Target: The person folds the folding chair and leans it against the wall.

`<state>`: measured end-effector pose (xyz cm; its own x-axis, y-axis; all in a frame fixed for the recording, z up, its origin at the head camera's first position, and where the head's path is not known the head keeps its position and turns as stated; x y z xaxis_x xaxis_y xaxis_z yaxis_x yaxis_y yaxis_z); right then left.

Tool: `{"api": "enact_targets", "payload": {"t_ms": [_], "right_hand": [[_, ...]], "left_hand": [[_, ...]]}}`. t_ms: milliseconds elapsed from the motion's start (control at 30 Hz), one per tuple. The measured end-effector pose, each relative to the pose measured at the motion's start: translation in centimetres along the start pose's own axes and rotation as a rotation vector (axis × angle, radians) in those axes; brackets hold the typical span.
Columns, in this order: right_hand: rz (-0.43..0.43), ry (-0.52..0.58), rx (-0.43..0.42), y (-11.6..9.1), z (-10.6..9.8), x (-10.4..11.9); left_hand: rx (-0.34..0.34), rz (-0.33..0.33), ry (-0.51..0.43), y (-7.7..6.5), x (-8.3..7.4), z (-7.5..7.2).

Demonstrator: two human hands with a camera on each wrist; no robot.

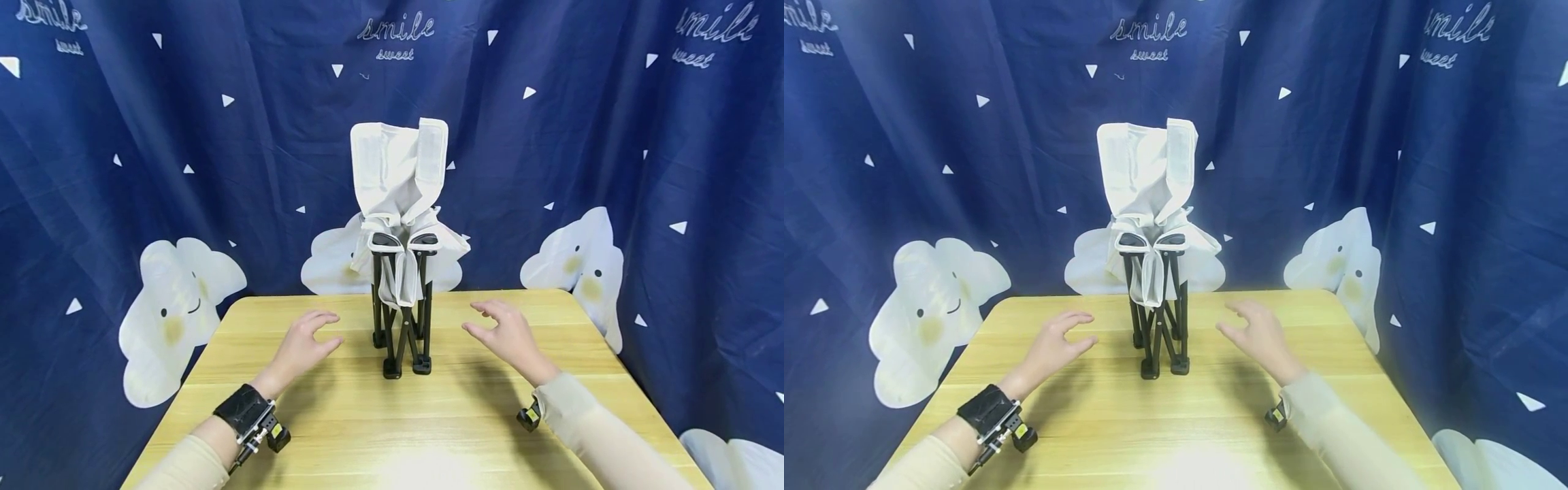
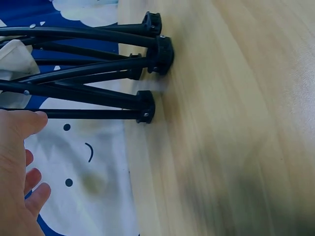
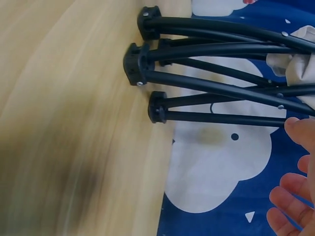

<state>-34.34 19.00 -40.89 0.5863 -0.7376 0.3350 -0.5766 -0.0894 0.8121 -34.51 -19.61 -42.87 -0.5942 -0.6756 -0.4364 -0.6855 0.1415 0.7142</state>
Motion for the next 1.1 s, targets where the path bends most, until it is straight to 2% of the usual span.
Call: {"api": "enact_targets", "payload": {"t_ms": [100, 200, 400, 500, 567, 800, 1100], "right_hand": [[0.010, 0.001, 0.012, -0.3, 0.3, -0.1], [0.062, 0.015, 0.049, -0.6, 0.7, -0.5], [0.305, 0.123, 0.190, -1.7, 2.2, -1.8], [0.418, 0.169, 0.241, -2.2, 2.8, -2.3], [0.459, 0.187, 0.253, -2.4, 3.1, -2.4], [0.494, 0.223, 0.261, -2.9, 4.1, -2.2], [0.495, 0.264, 0.297, -3.4, 5.9, -1.3]], "left_hand": [[0.027, -0.047, -0.002, -0.3, 0.3, 0.5], [0.076, -0.125, -0.012, -0.6, 0.9, 1.2], [0.182, -0.284, -0.070, -1.0, 1.9, 2.7], [0.194, -0.340, -0.118, -1.1, 2.1, 3.1], [0.195, -0.379, -0.155, -1.2, 2.2, 3.4], [0.204, -0.471, -0.251, -1.7, 2.3, 4.6], [0.213, -0.486, -0.295, -2.4, 1.6, 6.3]]}}
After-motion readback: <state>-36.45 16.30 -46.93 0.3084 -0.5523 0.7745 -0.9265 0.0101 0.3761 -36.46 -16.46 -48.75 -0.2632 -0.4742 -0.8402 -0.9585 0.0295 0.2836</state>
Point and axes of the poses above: each hand's wrist, its own y-axis towards the middle knuckle, its own z-axis out of the palm, x = y × z, the point moved 9 cm from there along y, towards the middle knuckle, and after that the axes turned 13 degrees about -x, right-handed, at the moved point
